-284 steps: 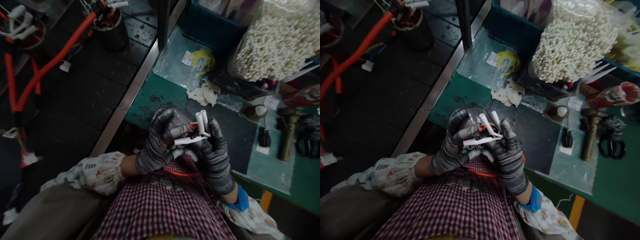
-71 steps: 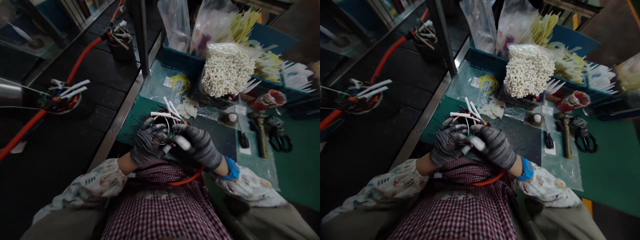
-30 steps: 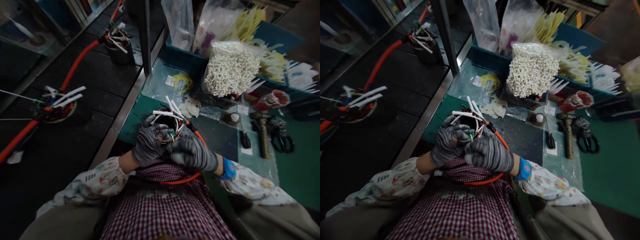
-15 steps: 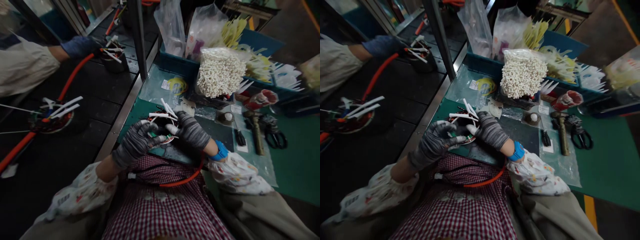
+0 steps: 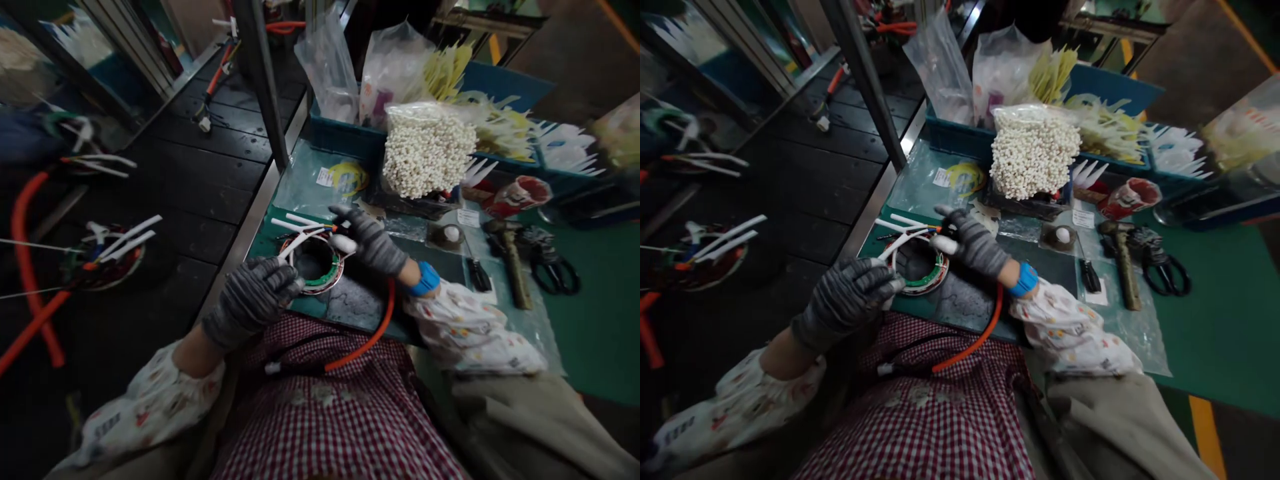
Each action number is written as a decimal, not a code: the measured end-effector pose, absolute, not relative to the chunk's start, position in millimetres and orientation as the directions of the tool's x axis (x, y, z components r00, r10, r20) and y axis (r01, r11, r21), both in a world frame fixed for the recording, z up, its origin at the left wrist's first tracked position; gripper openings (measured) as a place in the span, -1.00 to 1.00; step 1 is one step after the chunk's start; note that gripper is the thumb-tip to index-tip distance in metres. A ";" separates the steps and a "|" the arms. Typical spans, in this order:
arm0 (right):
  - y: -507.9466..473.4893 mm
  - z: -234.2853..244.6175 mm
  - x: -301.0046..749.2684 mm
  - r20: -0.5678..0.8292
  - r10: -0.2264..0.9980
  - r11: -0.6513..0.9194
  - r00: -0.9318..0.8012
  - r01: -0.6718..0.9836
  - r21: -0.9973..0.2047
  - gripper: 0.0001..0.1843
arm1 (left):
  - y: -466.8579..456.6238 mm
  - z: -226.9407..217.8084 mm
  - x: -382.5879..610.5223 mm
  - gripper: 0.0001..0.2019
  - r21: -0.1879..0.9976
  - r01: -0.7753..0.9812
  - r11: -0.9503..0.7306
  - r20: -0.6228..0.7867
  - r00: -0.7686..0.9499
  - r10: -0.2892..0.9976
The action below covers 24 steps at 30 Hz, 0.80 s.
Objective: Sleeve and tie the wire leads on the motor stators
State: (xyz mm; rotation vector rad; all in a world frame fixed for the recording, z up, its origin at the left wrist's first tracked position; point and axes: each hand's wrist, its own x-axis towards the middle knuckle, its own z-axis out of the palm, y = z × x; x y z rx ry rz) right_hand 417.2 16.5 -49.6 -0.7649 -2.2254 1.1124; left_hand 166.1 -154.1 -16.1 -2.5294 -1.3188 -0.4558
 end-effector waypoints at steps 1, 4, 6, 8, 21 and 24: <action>-0.1 -52.8 431.9 0.199 0.786 0.417 -0.585 0.265 -0.869 -0.38 | -154.3 -20.2 163.9 -0.79 -0.089 0.816 -0.571 0.431 0.548 0.717; -43.4 -59.1 476.7 0.030 0.931 0.152 -0.364 0.310 -0.938 -0.51 | -151.8 -30.4 161.6 -0.83 -0.071 0.813 -0.578 0.488 0.534 0.690; -55.0 -62.6 496.7 -0.060 0.940 0.058 -0.337 0.327 -0.943 -0.55 | -148.5 -36.3 164.6 -0.91 0.005 0.819 -0.574 0.483 0.500 0.719; -49.1 -67.2 502.3 0.001 0.940 0.133 -0.340 0.365 -0.922 -0.56 | -145.4 -42.6 172.2 -0.89 0.057 0.814 -0.578 0.533 0.465 0.707; 38.3 -45.3 465.3 0.731 0.653 0.391 -0.198 0.915 -0.102 -0.71 | -143.4 -76.3 213.8 -0.77 0.160 0.915 -0.372 0.693 0.164 0.702; 67.5 -39.8 463.5 0.706 0.696 0.338 -0.131 0.927 -0.161 -0.62 | -140.2 -78.2 204.6 -0.77 0.149 0.908 -0.391 0.660 0.204 0.724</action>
